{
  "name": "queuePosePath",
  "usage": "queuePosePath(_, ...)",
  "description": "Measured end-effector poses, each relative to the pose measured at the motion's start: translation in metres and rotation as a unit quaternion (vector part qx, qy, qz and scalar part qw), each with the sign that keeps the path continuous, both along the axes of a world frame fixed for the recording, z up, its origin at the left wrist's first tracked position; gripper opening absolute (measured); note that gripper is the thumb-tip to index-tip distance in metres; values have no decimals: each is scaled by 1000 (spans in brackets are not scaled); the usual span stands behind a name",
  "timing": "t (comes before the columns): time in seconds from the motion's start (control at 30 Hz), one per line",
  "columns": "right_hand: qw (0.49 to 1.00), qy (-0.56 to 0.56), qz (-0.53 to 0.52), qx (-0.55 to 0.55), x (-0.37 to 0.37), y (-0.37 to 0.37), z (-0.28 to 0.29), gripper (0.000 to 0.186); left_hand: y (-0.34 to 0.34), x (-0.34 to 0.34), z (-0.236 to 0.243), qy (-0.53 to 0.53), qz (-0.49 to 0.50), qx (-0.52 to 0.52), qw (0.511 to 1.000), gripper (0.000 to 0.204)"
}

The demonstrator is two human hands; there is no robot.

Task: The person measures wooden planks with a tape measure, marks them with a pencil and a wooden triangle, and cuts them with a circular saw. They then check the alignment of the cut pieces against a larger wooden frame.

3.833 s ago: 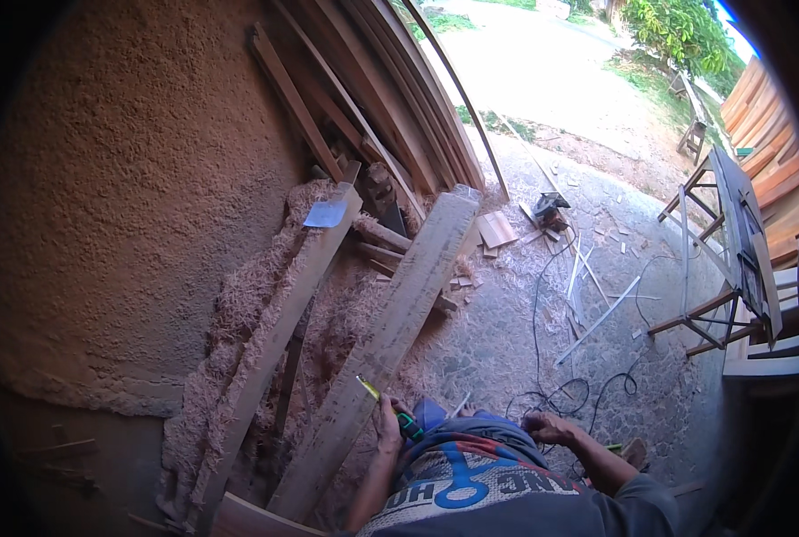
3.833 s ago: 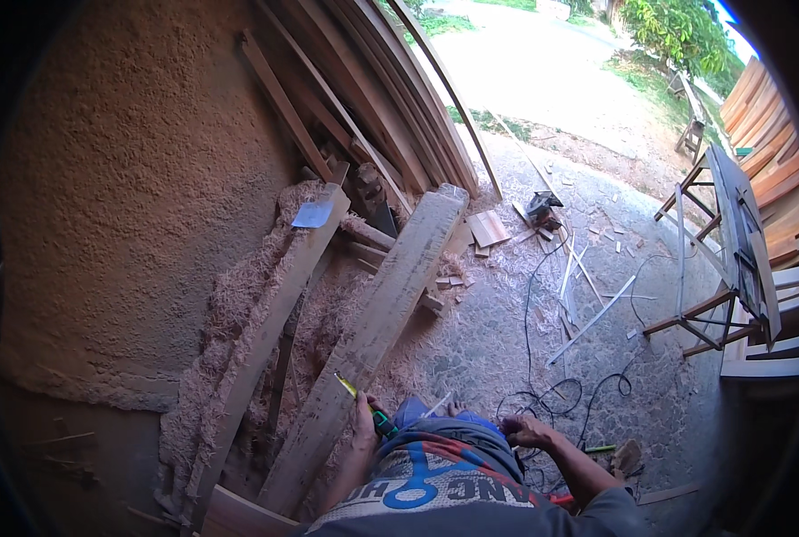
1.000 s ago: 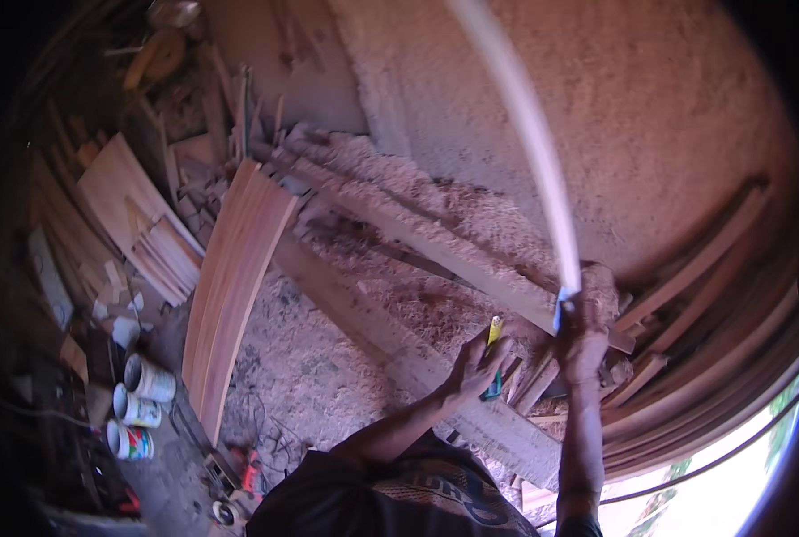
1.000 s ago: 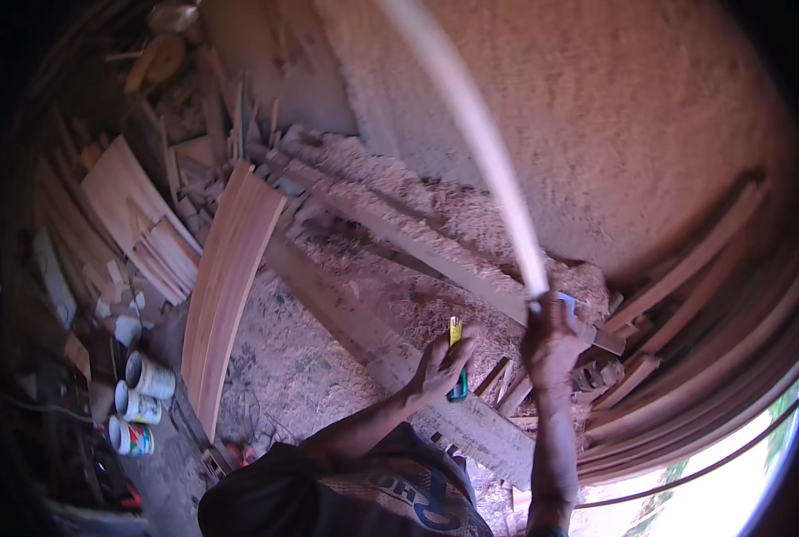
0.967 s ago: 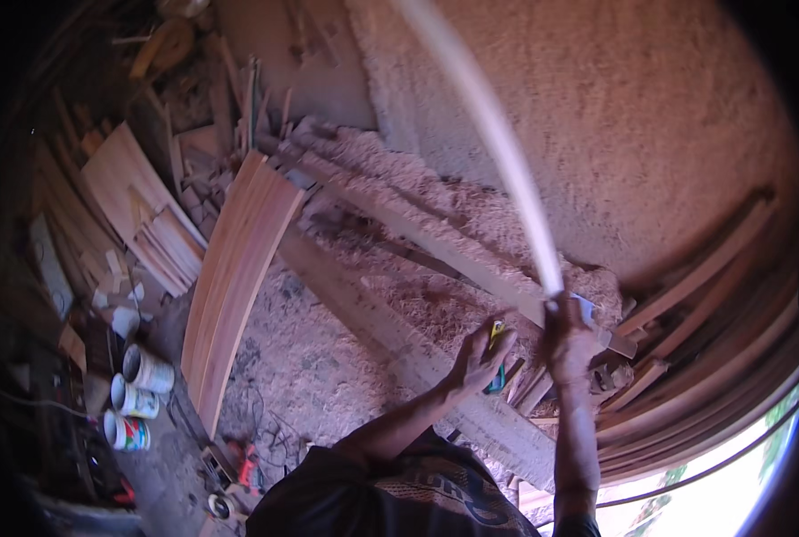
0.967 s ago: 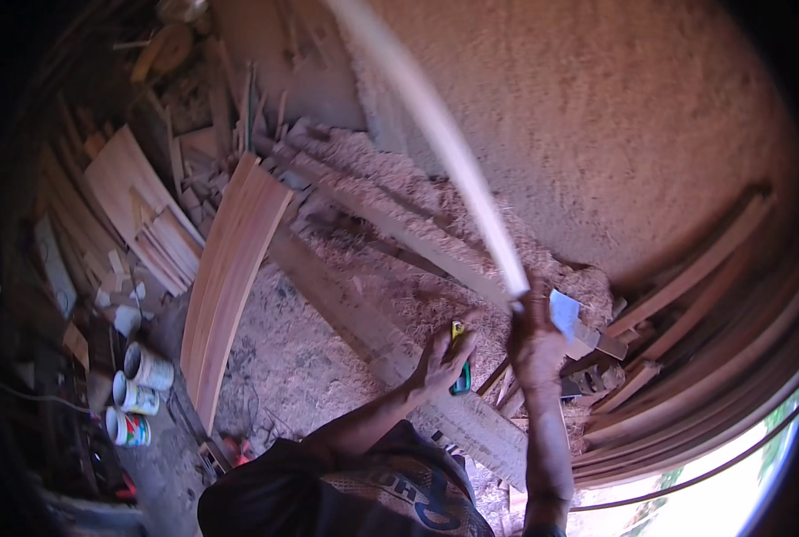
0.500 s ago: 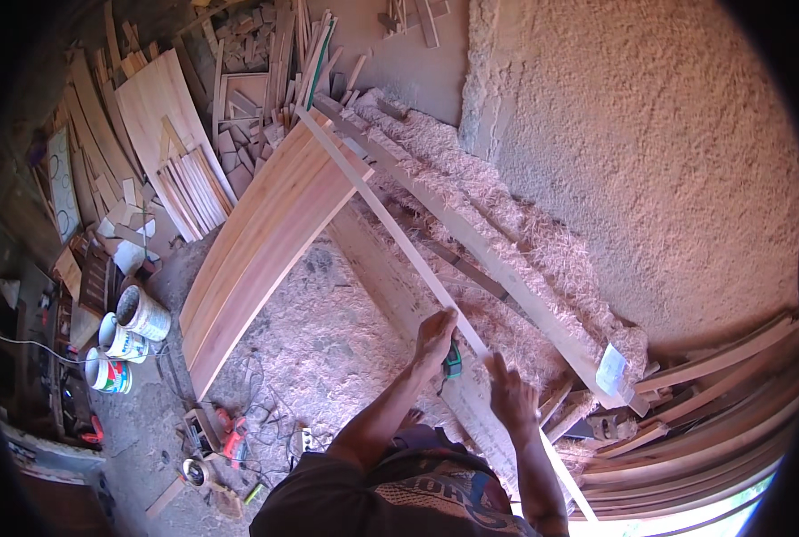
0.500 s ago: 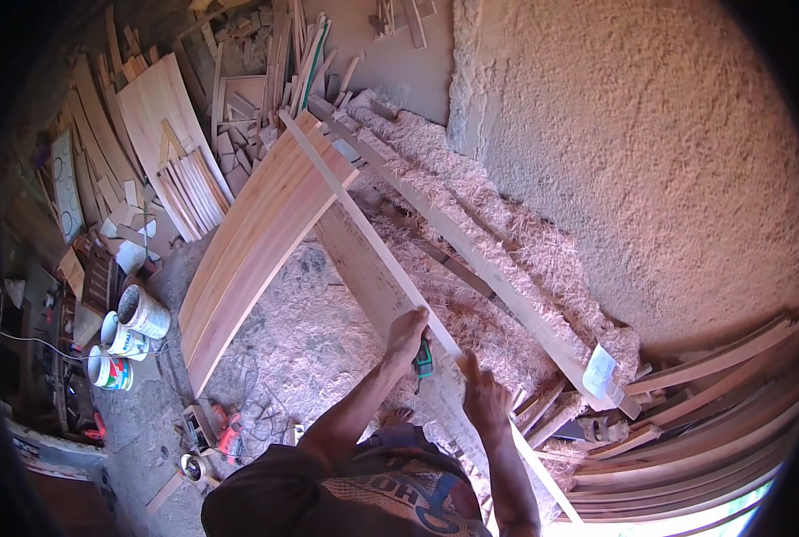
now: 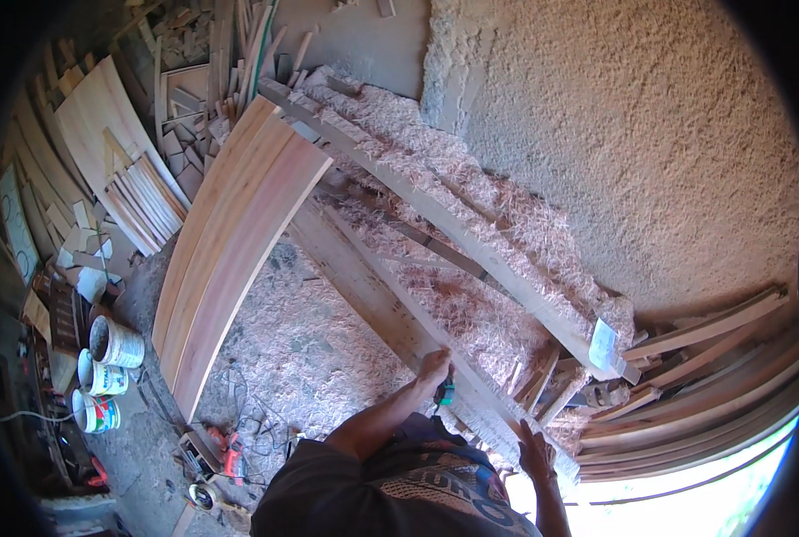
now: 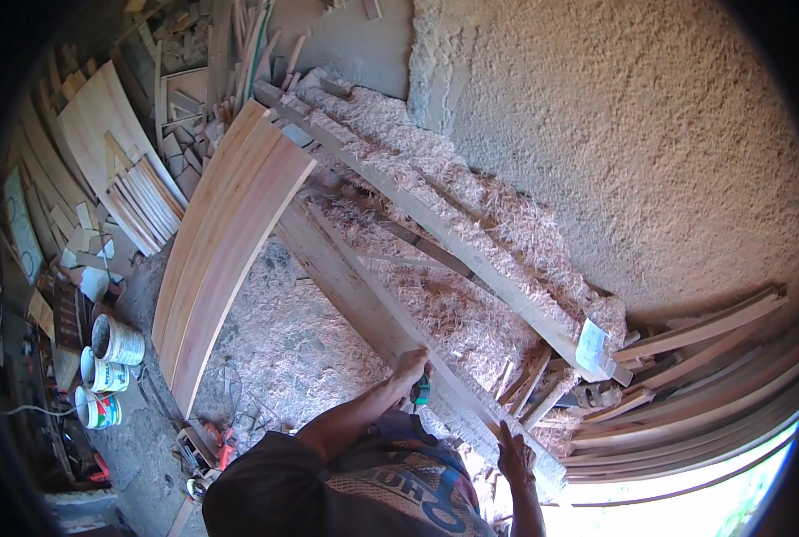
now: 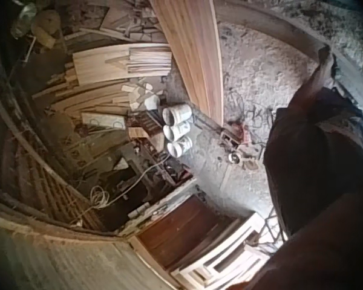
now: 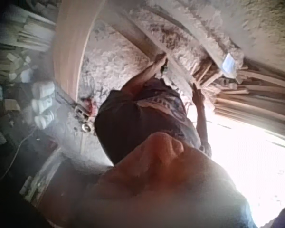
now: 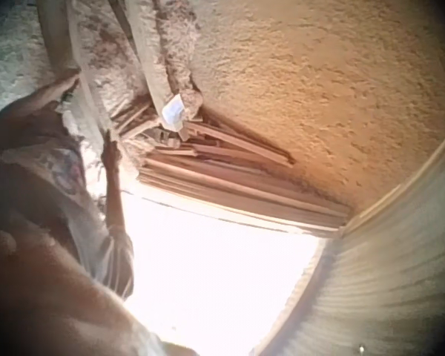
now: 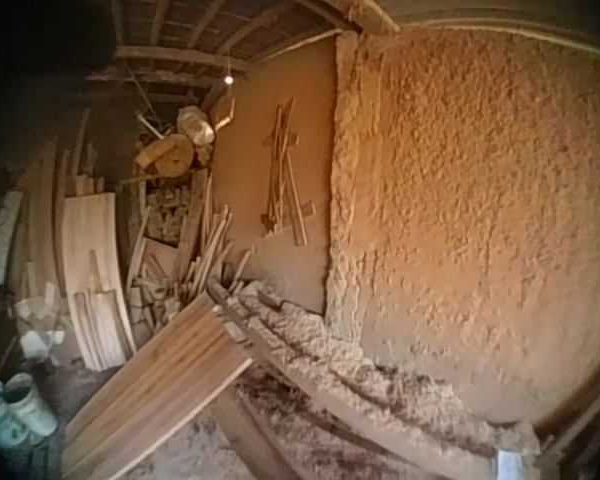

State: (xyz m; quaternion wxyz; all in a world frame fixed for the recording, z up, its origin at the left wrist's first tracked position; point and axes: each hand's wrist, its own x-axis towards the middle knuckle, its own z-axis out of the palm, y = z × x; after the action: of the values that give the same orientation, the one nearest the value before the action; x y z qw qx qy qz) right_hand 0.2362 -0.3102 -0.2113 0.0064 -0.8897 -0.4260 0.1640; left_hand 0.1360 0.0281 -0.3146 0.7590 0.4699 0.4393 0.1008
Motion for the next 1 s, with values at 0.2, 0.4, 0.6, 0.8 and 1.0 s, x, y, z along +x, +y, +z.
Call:
queuePosePath(0.2,998,63,-22,9,-8,62,-38,60,52,-16,-16,34,54,-71,995,39)
queuePosePath(0.4,984,142,-83,61,-12,127,-98,58,107,-33,-27,104,76,-75,989,30)
queuePosePath(0.6,876,282,-356,163,-34,183,-140,44,137,-53,-28,166,-101,126,973,29)
queuePosePath(0.8,950,115,-156,247,-25,130,-83,47,69,-27,17,63,-397,274,874,38)
queuePosePath(1.0,845,281,-226,394,-62,96,-14,38,-43,28,52,-77,-532,197,820,52)
